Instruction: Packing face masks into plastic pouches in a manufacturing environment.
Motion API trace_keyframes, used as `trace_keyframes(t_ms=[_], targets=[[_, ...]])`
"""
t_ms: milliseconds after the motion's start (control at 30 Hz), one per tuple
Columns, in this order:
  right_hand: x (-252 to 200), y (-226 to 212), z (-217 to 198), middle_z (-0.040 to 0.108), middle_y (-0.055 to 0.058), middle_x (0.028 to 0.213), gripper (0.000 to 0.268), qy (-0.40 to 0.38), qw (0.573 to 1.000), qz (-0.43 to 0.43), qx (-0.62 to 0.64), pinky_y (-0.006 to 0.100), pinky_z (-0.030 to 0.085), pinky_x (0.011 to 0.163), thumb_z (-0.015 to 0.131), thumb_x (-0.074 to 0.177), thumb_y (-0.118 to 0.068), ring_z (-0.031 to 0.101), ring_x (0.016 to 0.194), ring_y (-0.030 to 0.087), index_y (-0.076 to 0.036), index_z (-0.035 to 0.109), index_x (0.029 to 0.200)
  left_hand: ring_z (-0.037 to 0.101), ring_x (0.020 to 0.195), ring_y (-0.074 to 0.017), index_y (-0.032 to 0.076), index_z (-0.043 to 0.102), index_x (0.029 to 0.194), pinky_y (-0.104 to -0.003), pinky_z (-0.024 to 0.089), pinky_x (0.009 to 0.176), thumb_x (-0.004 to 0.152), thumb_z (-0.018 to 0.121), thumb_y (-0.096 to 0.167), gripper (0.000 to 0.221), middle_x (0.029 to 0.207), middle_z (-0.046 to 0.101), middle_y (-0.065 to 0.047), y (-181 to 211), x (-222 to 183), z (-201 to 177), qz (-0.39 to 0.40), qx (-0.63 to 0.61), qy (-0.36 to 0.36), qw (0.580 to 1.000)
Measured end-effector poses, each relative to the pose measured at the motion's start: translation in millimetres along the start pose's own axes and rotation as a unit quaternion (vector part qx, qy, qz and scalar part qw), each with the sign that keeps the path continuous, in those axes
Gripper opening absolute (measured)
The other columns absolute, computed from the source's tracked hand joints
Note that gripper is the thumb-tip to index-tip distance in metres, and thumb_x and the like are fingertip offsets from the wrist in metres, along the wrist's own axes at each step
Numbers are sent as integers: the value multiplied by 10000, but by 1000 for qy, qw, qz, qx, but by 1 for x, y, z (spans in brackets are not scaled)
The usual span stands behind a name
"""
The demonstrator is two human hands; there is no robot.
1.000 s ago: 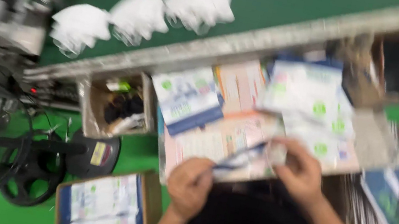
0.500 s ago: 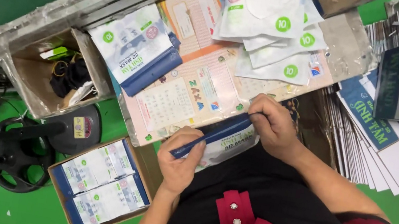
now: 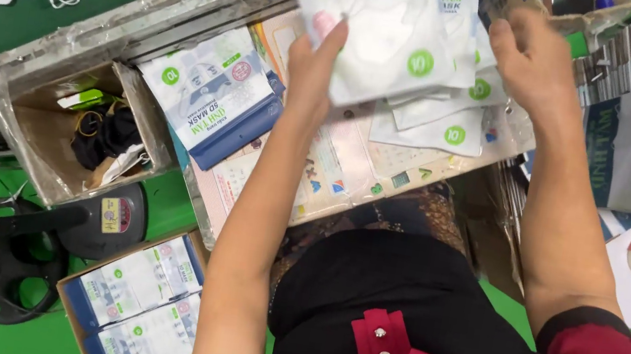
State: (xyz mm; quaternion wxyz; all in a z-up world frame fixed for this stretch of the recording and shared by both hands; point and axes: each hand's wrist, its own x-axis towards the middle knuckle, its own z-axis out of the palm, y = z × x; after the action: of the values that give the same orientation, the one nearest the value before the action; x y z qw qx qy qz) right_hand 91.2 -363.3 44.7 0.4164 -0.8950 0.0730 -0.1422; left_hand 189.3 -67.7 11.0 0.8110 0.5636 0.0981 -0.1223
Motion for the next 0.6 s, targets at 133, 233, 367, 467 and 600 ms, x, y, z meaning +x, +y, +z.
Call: trace_keyframes(t_ms=[133, 233, 367, 467, 600], targets=[[2, 41, 23, 672, 265, 1194, 570, -56, 991, 95, -75, 435, 503, 928, 623, 1079, -485, 657, 1081, 363, 26, 606, 1329, 729, 896, -213, -54, 699, 1085, -318, 577, 770, 822, 808, 194, 377, 1017, 757, -128, -61, 62, 10, 32, 159, 21, 987], [-12, 34, 33, 659, 288, 1237, 739, -60, 993, 93, -45, 435, 503, 932, 669, 984, -567, 660, 1105, 385, 44, 563, 1385, 747, 911, -222, -65, 674, 1161, -325, 615, 775, 795, 802, 164, 450, 1080, 760, -158, -44, 34, 21, -4, 106, -49, 993], [-15, 27, 42, 675, 268, 1230, 818, -15, 996, 34, -87, 468, 473, 939, 848, 850, -456, 662, 1090, 370, 54, 535, 1407, 729, 924, -235, -54, 563, 1230, -358, 634, 774, 732, 863, 97, 602, 1119, 701, -172, -19, 18, 21, -36, 159, -59, 985], [-30, 19, 40, 673, 199, 1237, 793, -27, 996, 85, 14, 399, 506, 851, 881, 783, -292, 653, 1007, 279, 25, 514, 1411, 747, 934, -255, -68, 619, 1230, -373, 638, 794, 722, 857, 104, 587, 1118, 737, -180, -27, 8, 12, -118, 111, -134, 978], [-49, 11, 43, 663, 113, 1217, 752, -40, 961, 129, 242, 293, 538, 740, 829, 757, -39, 646, 893, 161, -28, 467, 1416, 723, 1001, -237, -68, 569, 1225, -364, 620, 871, 749, 900, 94, 602, 1138, 715, -166, -30, -3, 3, -150, 167, -125, 966]])
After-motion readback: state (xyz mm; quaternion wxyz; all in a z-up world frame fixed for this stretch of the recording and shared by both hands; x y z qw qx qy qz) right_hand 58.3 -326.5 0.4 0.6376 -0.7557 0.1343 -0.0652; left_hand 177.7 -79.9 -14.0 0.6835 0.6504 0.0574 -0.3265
